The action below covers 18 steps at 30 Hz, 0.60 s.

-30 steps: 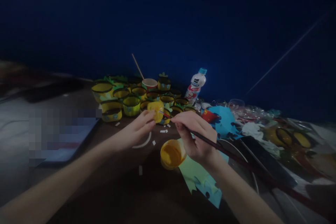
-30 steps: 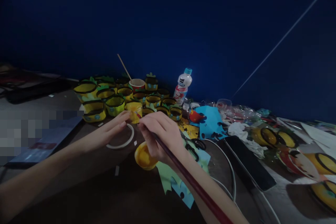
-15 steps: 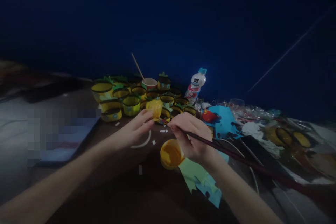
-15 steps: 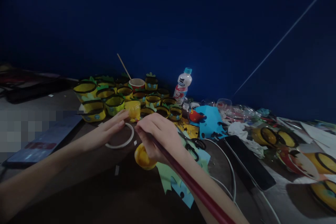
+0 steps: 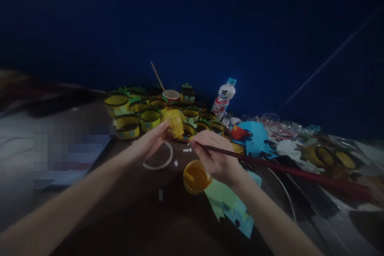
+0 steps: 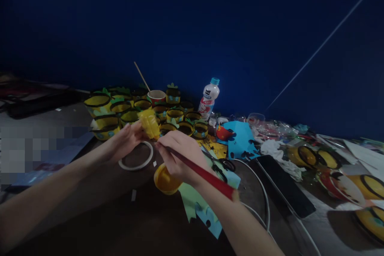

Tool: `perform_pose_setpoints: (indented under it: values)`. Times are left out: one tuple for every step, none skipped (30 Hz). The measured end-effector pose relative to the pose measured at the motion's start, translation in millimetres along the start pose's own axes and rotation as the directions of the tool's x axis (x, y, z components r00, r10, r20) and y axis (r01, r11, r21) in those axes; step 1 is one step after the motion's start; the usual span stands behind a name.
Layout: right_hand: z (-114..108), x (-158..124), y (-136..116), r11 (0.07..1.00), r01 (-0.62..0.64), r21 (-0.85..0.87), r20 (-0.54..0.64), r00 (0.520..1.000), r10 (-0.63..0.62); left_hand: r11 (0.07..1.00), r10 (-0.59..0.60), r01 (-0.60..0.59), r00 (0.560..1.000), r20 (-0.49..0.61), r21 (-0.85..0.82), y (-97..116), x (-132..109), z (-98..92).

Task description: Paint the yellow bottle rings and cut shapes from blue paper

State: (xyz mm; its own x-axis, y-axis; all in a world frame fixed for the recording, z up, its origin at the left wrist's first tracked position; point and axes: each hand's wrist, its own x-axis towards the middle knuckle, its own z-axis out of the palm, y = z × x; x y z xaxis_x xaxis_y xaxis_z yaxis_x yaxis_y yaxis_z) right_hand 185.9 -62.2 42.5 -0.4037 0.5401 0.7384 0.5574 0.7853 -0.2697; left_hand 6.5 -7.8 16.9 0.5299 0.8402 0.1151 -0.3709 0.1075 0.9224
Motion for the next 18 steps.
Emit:
perform_pose_setpoints:
  values:
    - [0.9,-0.5,1.2,1.0,-0.009,0.004,0.006,1.0,0.009,0.999,0.001,-0.002,1.0,-0.009,-0.038,1.9,0.7,0.8]
    - [1.5,-1.1,2.4,1.0,-0.021,0.009,0.012,1.0,0.02,0.998,0.0,-0.001,1.0,-0.018,-0.068,3.6,1.2,0.7]
    - [1.9,-1.7,3.4,0.999,-0.033,0.014,0.018,0.999,0.033,0.995,-0.008,0.006,1.0,-0.022,-0.098,5.0,1.5,-0.5]
    - [1.8,-2.2,4.3,0.999,-0.044,0.023,0.016,0.999,0.044,0.991,-0.027,0.024,0.999,-0.019,-0.135,6.1,1.7,-2.3]
    - [1.4,-2.5,4.9,0.998,-0.054,0.035,0.003,0.999,0.053,0.985,-0.049,0.047,0.999,-0.009,-0.168,6.9,1.9,-4.3]
    - [0.7,-2.7,5.4,0.997,-0.061,0.052,-0.019,0.998,0.062,0.978,-0.072,0.072,0.997,0.004,-0.194,7.7,2.0,-6.2]
    - [-0.2,-2.8,5.6,0.996,-0.063,0.067,-0.046,0.997,0.066,0.973,-0.097,0.097,0.995,0.013,-0.211,8.4,1.9,-7.4]
    - [-1.1,-2.8,5.7,0.995,-0.059,0.079,-0.068,0.996,0.064,0.968,-0.116,0.116,0.993,0.014,-0.223,9.1,1.8,-7.6]
    - [-1.9,-2.7,5.7,0.995,-0.055,0.086,-0.084,0.995,0.062,0.965,-0.127,0.125,0.992,0.006,-0.23,10.0,1.4,-6.9]
    - [-2.5,-2.7,5.7,0.995,-0.05,0.088,-0.094,0.994,0.058,0.964,-0.129,0.124,0.992,-0.007,-0.236,11.0,0.9,-5.3]
    - [-2.8,-2.8,5.6,0.995,-0.046,0.089,-0.098,0.994,0.054,0.963,-0.128,0.12,0.992,-0.018,-0.242,12.0,0.2,-3.1]
    - [-3.0,-3.0,5.6,0.995,-0.043,0.087,-0.101,0.994,0.051,0.961,-0.127,0.117,0.992,-0.026,-0.25,13.0,-0.5,-0.6]
    - [-3.0,-3.3,5.7,0.995,-0.043,0.086,-0.102,0.993,0.052,0.959,-0.129,0.117,0.991,-0.028,-0.258,13.8,-1.3,1.9]
    - [-2.9,-3.6,5.7,0.995,-0.044,0.087,-0.104,0.993,0.053,0.957,-0.129,0.117,0.991,-0.028,-0.265,14.4,-1.9,3.9]
    - [-2.8,-3.9,5.7,0.995,-0.045,0.089,-0.104,0.993,0.055,0.956,-0.131,0.119,0.991,-0.027,-0.269,14.7,-2.4,5.2]
    - [-2.8,-4.1,5.8,0.995,-0.049,0.091,-0.102,0.993,0.059,0.955,-0.134,0.122,0.991,-0.027,-0.271,14.8,-2.7,5.9]
    - [-2.9,-4.2,5.8,0.994,-0.055,0.093,-0.1,0.993,0.064,0.954,-0.136,0.123,0.99,-0.029,-0.272,14.7,-2.9,5.7]
    - [-3.1,-4.1,5.7,0.994,-0.06,0.095,-0.098,0.993,0.069,0.954,-0.138,0.123,0.99,-0.035,-0.275,14.3,-2.8,5.0]
